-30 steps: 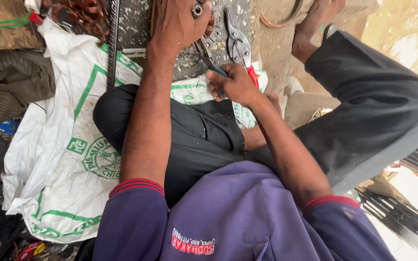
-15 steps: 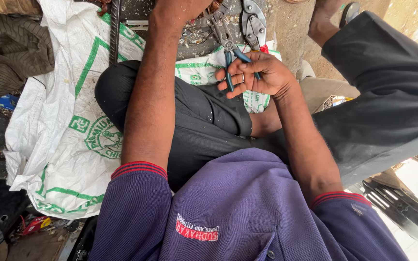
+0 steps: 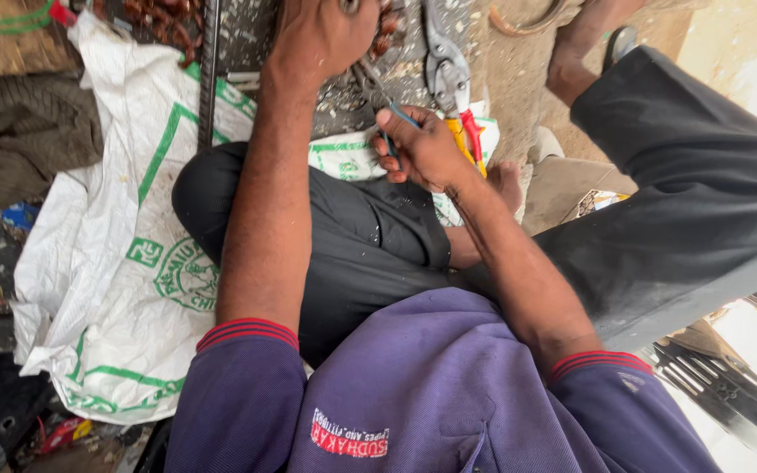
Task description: The person uses pliers to pull out and remove copper wire coils from a ceiling fan motor stator while sitting on the ground.
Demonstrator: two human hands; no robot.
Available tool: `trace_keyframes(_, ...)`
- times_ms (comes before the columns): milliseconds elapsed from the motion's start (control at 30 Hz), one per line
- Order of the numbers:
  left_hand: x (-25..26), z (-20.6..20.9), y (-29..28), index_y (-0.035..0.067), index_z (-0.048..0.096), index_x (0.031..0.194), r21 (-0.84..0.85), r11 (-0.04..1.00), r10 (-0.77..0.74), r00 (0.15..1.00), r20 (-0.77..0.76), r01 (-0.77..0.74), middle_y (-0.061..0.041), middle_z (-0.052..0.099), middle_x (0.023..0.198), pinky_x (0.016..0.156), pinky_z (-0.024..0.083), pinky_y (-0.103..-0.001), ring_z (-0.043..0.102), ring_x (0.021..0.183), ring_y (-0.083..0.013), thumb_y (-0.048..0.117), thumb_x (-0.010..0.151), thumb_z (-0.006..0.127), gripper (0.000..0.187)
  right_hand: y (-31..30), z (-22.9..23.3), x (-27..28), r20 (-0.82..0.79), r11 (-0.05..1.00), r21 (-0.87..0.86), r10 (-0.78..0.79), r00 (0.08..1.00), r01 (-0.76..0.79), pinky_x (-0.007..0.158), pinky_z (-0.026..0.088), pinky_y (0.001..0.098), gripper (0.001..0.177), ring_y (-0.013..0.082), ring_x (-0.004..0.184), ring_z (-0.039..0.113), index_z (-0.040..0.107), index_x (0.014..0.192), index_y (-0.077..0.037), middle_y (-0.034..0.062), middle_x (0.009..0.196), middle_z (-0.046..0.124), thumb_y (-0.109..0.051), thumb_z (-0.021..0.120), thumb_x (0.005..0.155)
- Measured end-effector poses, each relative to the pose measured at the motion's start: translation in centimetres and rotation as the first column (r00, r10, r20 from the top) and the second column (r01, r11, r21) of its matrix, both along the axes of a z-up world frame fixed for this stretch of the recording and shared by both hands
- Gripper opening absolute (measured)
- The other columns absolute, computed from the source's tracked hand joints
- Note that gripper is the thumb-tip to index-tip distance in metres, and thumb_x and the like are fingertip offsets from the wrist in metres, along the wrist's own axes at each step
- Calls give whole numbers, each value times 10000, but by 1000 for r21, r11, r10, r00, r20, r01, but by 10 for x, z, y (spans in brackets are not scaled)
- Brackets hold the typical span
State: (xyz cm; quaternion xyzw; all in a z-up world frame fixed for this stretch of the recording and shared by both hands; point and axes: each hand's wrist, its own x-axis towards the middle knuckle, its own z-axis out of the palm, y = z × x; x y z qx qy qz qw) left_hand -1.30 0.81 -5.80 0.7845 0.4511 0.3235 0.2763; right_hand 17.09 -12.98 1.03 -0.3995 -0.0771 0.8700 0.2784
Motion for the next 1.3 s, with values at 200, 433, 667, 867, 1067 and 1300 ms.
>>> trace_keyframes(200,-1,28,5,42,663,1151,188,982,24,994,-111,-3,-182,660,1070,900,482,-555,607,1057,-375,237,1055,651,218,3,28,5,630,926,166,166,759,-340,583,567,312,310,184,741,647,602,999,21,127,866,660,-287,632,1025)
trace_keyframes(433,3,23,3,39,575,1369,-71,980,161,947,-279,-188,-220,592,1136,944,498,-534,583,1077,-356,220,979,626,433,-26,41,56,73,989,110,94,993,-102,947,579,492,300,305,1093,720,597,1201,20,193,1225,698,-212,532,1023)
trace_keyframes(667,3,25,-1,38,569,1411,219,969,154,973,-174,-115,-217,609,1204,938,496,-508,591,1090,-345,150,919,640,509,1,-10,53,-195,972,154,207,959,-178,973,579,543,512,377,1109,686,635,1211,86,248,1283,667,-365,406,1133)
trace_keyframes(867,-2,31,5,33,670,1233,56,995,90,985,-148,-82,-179,622,1148,945,479,-499,572,1092,-353,140,963,677,291,2,-30,27,-363,998,-57,-56,930,37,989,578,536,497,363,1111,693,654,1023,38,219,1225,685,-423,476,1073)
trace_keyframes(1067,2,42,5,22,652,1225,72,997,-17,986,-166,29,-174,609,1125,936,460,-520,561,1053,-347,128,903,637,339,-3,-1,16,-144,998,-15,-60,988,59,555,488,353,305,202,686,600,626,900,-64,124,870,649,-324,602,1057)
trace_keyframes(1300,16,71,-1,35,667,1206,-41,993,90,932,-350,-111,-239,595,1123,926,432,-570,540,1066,-421,247,961,682,324,-13,26,18,701,879,235,143,699,-416,606,566,319,335,196,729,687,626,961,21,149,854,689,-305,626,1037)
